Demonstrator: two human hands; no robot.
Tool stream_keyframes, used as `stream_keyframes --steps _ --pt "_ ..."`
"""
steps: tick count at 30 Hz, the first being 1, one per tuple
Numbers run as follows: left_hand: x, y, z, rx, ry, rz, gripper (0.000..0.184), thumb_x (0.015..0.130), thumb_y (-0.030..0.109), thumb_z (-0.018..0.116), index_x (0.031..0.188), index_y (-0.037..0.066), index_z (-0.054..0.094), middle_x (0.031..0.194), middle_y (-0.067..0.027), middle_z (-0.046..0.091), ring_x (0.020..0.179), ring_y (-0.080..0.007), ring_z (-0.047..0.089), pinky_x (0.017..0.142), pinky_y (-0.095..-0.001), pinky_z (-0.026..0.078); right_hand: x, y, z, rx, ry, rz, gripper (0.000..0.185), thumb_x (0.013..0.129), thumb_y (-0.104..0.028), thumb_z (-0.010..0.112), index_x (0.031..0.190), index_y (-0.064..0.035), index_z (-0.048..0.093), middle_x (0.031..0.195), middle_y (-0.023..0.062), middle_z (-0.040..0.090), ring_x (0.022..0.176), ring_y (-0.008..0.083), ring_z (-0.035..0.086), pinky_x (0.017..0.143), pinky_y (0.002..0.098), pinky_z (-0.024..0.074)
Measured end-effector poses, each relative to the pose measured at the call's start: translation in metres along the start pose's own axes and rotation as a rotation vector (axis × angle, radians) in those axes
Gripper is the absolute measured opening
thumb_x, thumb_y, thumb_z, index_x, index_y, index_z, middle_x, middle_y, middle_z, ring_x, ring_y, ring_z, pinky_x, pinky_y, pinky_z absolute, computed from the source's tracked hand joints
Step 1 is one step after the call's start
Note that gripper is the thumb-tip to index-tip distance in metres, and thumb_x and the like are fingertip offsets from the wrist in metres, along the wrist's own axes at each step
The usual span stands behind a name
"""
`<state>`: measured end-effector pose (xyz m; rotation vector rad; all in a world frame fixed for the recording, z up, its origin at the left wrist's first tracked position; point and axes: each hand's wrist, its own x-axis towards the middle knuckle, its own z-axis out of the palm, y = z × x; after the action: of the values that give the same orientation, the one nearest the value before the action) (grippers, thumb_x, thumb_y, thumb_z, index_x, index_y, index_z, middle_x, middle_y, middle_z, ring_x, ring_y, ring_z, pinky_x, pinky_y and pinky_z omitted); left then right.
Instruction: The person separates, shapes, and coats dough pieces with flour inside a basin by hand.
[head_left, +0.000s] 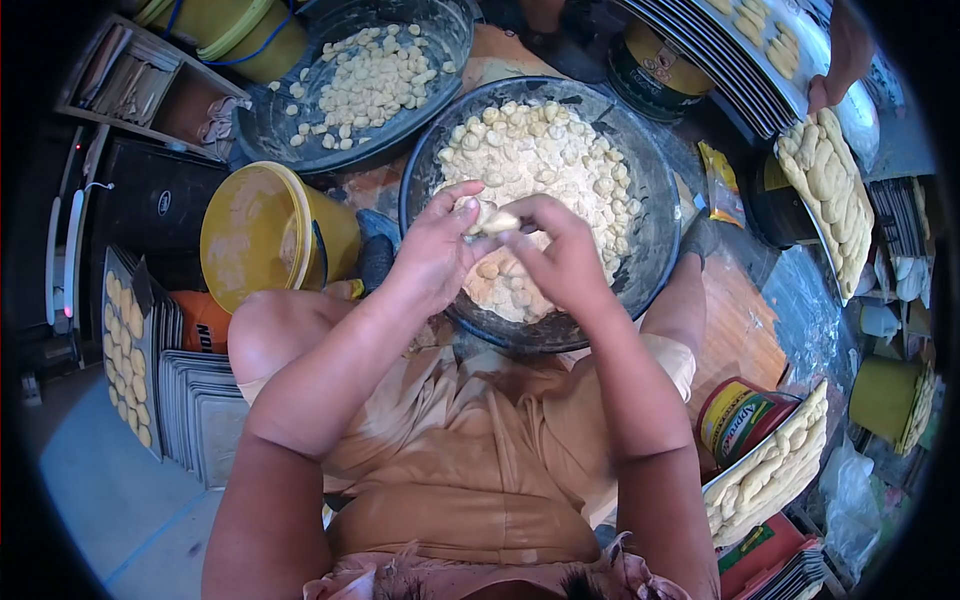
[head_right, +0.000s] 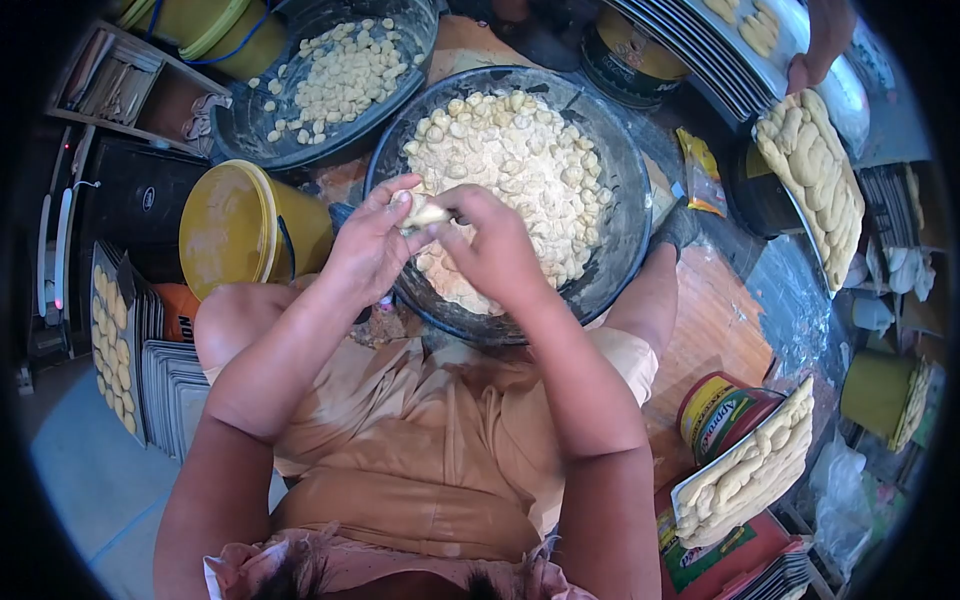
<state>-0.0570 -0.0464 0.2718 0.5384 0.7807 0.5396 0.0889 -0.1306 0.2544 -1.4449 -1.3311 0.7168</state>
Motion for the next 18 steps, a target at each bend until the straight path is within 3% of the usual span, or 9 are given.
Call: stream_keyframes --steps 2,3,6,10,11,14,18 --pt "0.004 0.001 -0.002 0.052 0.026 0.068 0.026 0.094 0.006 0.048 0.12 0.004 0.047 0.115 -0.0123 0.051 0.1 -0.0206 0.057 0.083 -0.0356 0.051 0.001 -0.001 -0.005 0.27 0.079 0.246 0.019 0.087 -0.006 0.061 0.104 -0.0011 0.057 0.095 0.0097 0.062 0.085 0.0173 0.062 0.077 0.0311 0.0506" --pt "0.007 0.001 -0.003 0.078 0.039 0.102 0.025 0.094 0.005 0.048 0.119 0.003 0.049 0.114 -0.012 0.051 0.099 -0.02 0.057 0.083 -0.0354 0.051 0.003 0.002 -0.005 0.507 0.153 0.234 0.018 0.089 -0.001 0.056 0.107 0.0005 0.055 0.098 0.009 0.059 0.08 0.0132 0.06 0.074 0.0265 0.0507" --pt "0.012 0.005 -0.011 0.122 0.174 0.152 0.022 0.094 0.007 0.049 0.115 0.003 0.052 0.109 -0.0102 0.054 0.093 -0.0172 0.056 0.083 -0.0327 0.048 0.007 -0.001 -0.02 0.669 0.425 0.18 0.02 0.091 0.0 0.053 0.111 0.0012 0.053 0.101 0.0111 0.057 0.08 0.0148 0.06 0.074 0.025 0.0502" --pt "0.017 0.011 -0.023 0.094 0.136 0.135 0.021 0.091 0.006 0.053 0.111 0.002 0.055 0.102 -0.0078 0.057 0.092 -0.0154 0.054 0.081 -0.0309 0.044 0.008 0.007 -0.046 0.307 0.277 0.042 0.028 0.083 0.002 0.052 0.11 0.002 0.058 0.105 0.0049 0.056 0.1 0.0165 0.054 0.086 0.0296 0.0457" --pt "0.016 0.009 -0.02 0.155 0.157 0.123 0.021 0.09 0.006 0.054 0.11 0.002 0.056 0.101 -0.0075 0.057 0.092 -0.0153 0.054 0.081 -0.0308 0.044 0.005 0.008 -0.047 0.401 0.212 0.108 0.031 0.079 0.001 0.052 0.108 0.0011 0.061 0.108 0.004 0.057 0.107 0.0169 0.051 0.091 0.0303 0.0425" --pt "0.018 0.001 -0.024 0.318 0.106 0.141 0.024 0.087 0.008 0.058 0.111 0.001 0.057 0.104 -0.0076 0.059 0.096 -0.0162 0.054 0.083 -0.0311 0.043 0.005 0.011 -0.048 0.509 0.229 0.249 0.029 0.079 -0.003 0.056 0.108 -0.0001 0.062 0.111 0.006 0.057 0.105 0.0171 0.053 0.091 0.0297 0.0422" --pt "0.02 -0.006 -0.031 0.476 0.023 0.226 0.029 0.087 0.012 0.062 0.113 0.0 0.058 0.109 -0.0079 0.06 0.099 -0.0167 0.053 0.09 -0.0297 0.04 0.009 0.036 -0.051 0.195 0.124 0.373 0.031 0.079 -0.009 0.061 0.109 -0.0019 0.063 0.113 0.0113 0.058 0.103 0.021 0.057 0.089 0.0324 0.0448"
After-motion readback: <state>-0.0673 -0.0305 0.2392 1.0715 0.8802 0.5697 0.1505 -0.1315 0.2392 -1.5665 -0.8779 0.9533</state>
